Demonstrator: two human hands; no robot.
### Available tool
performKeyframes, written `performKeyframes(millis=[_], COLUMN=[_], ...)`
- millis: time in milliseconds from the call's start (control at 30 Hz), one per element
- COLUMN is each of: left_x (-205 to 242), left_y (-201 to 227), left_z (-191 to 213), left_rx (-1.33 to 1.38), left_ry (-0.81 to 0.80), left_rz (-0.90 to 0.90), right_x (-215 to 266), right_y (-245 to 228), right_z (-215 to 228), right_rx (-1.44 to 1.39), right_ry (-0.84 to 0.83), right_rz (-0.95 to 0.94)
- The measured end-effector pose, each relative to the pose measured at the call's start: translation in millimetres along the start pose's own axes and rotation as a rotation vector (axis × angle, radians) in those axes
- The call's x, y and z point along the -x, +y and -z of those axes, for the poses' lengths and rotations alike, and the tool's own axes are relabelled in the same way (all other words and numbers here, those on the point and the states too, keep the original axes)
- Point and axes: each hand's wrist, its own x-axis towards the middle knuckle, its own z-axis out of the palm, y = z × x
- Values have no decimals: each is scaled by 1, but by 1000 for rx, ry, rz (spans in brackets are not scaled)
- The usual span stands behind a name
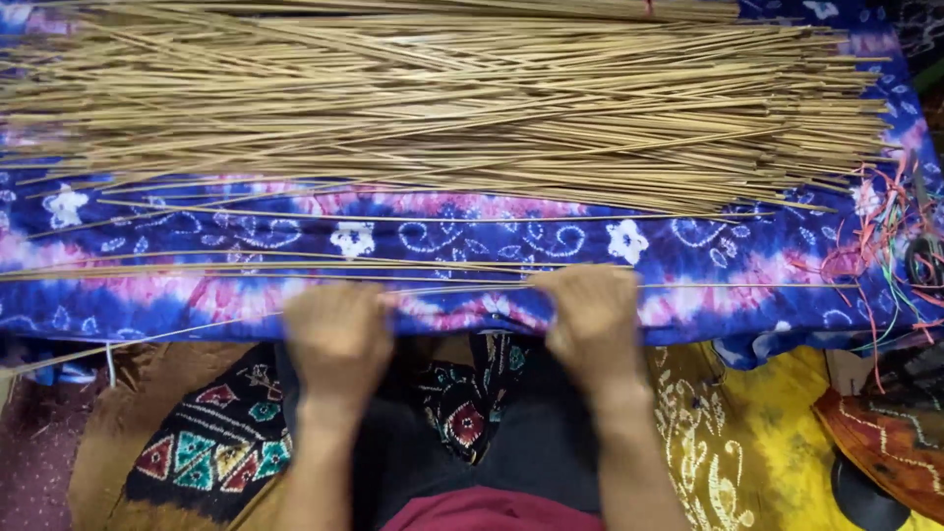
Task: Sorting and aligning thin wooden sticks on a cloth surface.
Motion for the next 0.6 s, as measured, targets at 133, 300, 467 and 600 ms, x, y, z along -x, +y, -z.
performKeyframes(millis=[133,300,467,600], left_x=[-12,-19,-24,-20], left_y=[-35,57,8,24], left_z=[41,5,21,8], left_rx=[-129,105,80,82], left_ry=[-31,-85,-118,-95], left_rz=[118,-25,-9,-23], right_x=[1,-22,-16,-3], right_y=[33,-58,-6,-19], right_z=[43,22,36,3], right_rx=[41,-145,-109,-90], right_ry=[-39,-23,13,31], right_rz=[-155,-10,-84,-30])
